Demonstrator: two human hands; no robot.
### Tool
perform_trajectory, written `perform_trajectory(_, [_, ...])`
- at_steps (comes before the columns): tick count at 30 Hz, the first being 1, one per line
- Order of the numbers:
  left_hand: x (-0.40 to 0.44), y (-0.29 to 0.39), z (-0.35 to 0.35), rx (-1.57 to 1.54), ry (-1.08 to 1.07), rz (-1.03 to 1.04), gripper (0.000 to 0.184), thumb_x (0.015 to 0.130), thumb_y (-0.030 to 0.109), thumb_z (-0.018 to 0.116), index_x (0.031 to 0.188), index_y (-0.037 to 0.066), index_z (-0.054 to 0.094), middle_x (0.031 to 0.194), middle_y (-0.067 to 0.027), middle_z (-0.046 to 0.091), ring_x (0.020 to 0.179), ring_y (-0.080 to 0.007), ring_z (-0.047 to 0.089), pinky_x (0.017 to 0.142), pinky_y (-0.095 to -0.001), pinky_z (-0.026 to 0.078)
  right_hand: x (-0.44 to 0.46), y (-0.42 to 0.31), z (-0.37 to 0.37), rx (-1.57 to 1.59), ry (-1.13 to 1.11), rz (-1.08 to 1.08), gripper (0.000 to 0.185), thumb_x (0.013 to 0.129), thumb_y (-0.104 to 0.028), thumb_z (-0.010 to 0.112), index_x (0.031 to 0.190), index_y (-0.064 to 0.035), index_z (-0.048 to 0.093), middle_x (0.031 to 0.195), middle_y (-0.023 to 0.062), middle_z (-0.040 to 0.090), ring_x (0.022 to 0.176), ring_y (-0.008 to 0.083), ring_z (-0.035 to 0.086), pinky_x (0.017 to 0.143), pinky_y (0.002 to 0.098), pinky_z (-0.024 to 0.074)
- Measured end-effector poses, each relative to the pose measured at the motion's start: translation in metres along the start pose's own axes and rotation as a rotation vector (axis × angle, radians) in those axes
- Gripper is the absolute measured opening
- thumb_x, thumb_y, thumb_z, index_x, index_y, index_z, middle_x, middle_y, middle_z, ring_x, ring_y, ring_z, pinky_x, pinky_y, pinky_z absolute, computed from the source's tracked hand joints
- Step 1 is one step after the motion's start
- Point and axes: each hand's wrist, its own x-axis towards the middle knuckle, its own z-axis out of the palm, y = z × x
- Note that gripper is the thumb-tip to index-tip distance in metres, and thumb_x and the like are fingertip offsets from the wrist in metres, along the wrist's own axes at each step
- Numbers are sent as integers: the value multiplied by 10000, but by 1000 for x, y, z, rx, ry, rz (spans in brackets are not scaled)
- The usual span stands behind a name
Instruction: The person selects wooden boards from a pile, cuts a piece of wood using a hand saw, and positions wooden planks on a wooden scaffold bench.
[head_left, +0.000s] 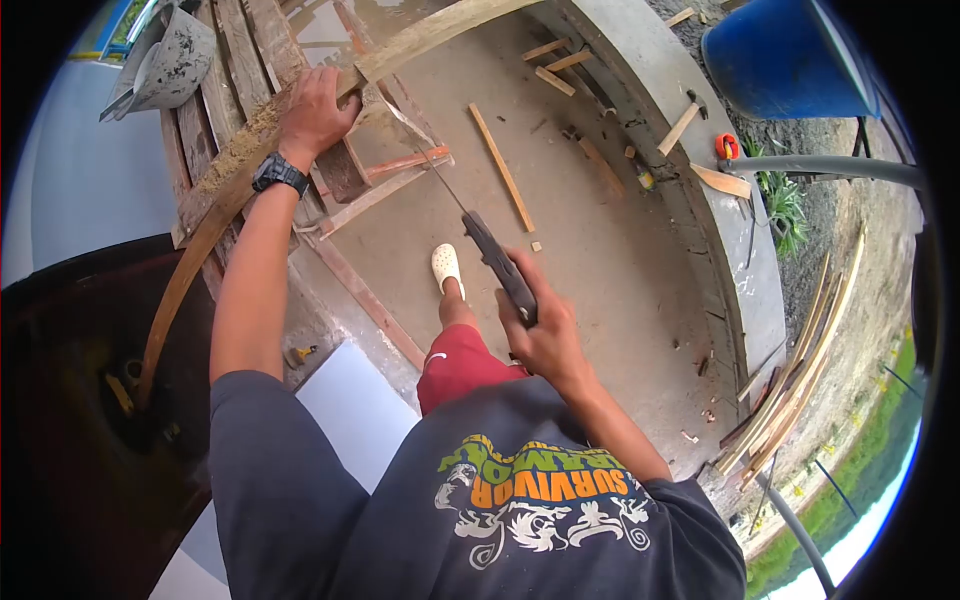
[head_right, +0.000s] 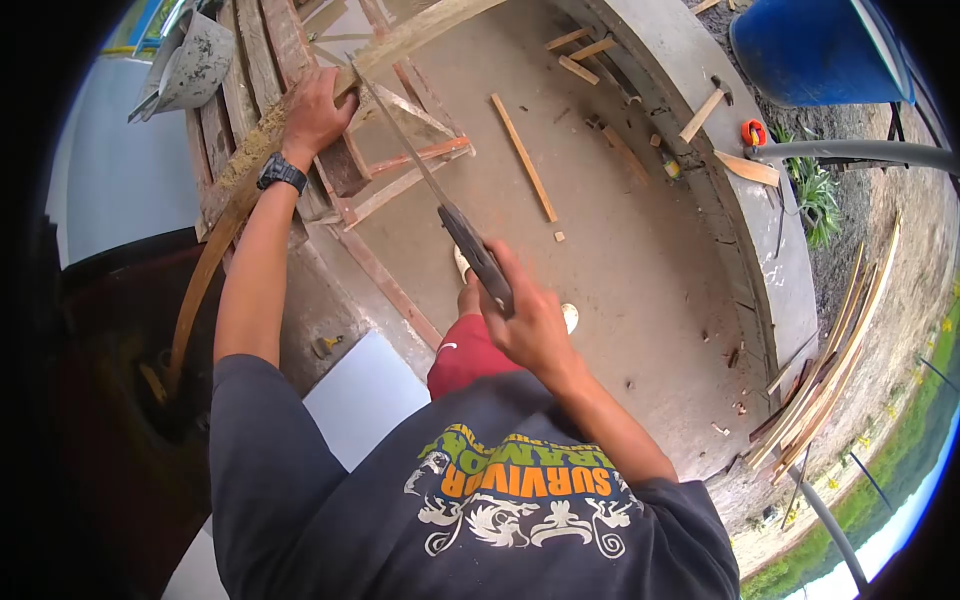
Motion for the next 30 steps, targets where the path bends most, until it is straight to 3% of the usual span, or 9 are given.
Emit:
perform_trajectory(4, [4,-3,-2,35,24,12,401,894,270,719,1148,-10,587,1128,-231,633,1130,-428,581,992,-489,487,-26,-9,-19,39,-41,3,564,903,17,658,1445,-87,543,1035,210,744,911,398,756,793,400,585])
perform_trajectory(6, [-1,1,1,26,80,55,381,889,266,721,1120,-7,591,1104,-222,632,1105,-425,585,965,-492,496,74,-8,36,-32,21,-131,519,915,-44,640,1424,-96,551,914,248,719,839,456,710,738,487,559])
perform_trajectory(7, [-12,8,4,19,72,37,381,889,266,721,1120,-7,591,1104,-222,632,1105,-425,585,965,-492,496,139,-14,64,-18,51,-171,467,941,-109,628,1404,-102,567,811,265,651,707,449,652,677,431,525])
perform_trajectory(9, [0,2,-7,8,-93,-48,414,915,350,706,1107,0,599,1096,-200,640,1095,-386,583,987,-478,489,227,-35,109,-148,138,-329,442,928,-137,617,1365,-87,577,804,301,644,748,514,628,698,533,485])
perform_trajectory(13, [6,-6,0,71,-68,-23,409,906,348,713,1108,11,596,1091,-193,636,1088,-385,583,979,-483,491,158,-27,69,-66,63,-250,458,952,-142,623,1405,-104,562,771,270,621,703,470,616,694,478,505])
perform_trajectory(19, [-4,3,-2,73,46,19,383,906,333,700,1087,18,579,1066,-186,620,1072,-379,579,953,-485,495,-54,0,-26,-8,-10,56,558,916,-19,664,1449,-138,552,1007,210,754,918,433,744,813,401,589])
perform_trajectory(24, [-3,2,-1,66,38,21,364,911,318,687,1061,8,573,1038,-199,613,1056,-385,587,952,-491,497,136,-20,62,-33,53,-159,459,945,-123,633,1400,-86,583,772,264,619,689,431,628,685,416,524])
perform_trajectory(26, [2,0,-4,52,14,0,374,913,321,690,1069,2,573,1044,-206,615,1055,-391,588,952,-492,498,216,-38,101,-129,149,-330,445,947,-163,600,1385,-91,577,815,296,629,747,507,619,695,504,494])
perform_trajectory(30, [0,-3,4,70,19,1,403,908,320,705,1103,-9,575,1077,-225,620,1077,-405,583,969,-488,494,136,-23,61,-43,81,-242,472,962,-151,624,1427,-108,556,799,278,624,721,475,618,702,471,511])
